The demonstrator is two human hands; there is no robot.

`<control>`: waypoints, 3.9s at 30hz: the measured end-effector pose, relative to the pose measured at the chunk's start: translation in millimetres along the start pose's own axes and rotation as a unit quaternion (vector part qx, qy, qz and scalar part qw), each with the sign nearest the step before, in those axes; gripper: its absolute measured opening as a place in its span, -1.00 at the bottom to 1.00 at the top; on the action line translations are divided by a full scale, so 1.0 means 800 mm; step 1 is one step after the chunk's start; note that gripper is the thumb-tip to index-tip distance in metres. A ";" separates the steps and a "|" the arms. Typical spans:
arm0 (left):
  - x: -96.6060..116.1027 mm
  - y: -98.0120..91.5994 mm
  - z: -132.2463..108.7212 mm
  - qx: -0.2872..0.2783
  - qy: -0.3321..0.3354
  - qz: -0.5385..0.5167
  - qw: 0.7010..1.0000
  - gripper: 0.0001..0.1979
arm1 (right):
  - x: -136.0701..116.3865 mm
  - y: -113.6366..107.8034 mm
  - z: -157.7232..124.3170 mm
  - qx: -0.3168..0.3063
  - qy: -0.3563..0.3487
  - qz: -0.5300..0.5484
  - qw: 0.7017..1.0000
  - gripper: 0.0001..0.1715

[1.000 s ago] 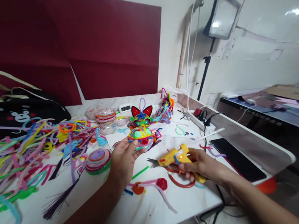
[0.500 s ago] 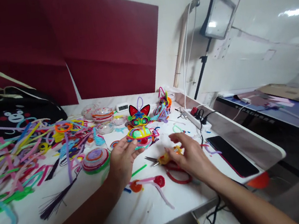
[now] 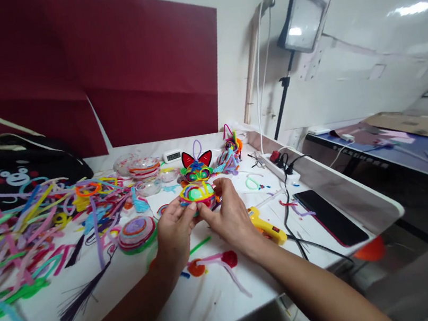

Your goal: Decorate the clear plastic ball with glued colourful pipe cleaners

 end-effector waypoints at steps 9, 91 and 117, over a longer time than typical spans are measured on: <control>-0.001 0.001 0.001 0.007 0.007 -0.003 1.000 -0.57 | -0.002 0.006 -0.004 0.029 0.010 0.030 0.999 -0.46; -0.011 -0.009 0.019 -0.089 0.075 0.112 0.987 -0.58 | 0.062 -0.015 0.015 -0.140 0.138 0.279 0.940 -0.45; -0.019 -0.015 0.021 -0.071 0.078 0.162 0.981 -0.51 | 0.078 -0.008 0.003 -0.123 0.108 0.231 0.959 -0.32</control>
Point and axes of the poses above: each hand's wrist, its own z-axis towards the middle knuckle, its own y-axis out of the palm, x = y × z, the point moved 2 cm from there along z, towards the middle knuckle, and after that the axes turned 10 degrees about x, right-handed, at the moved point
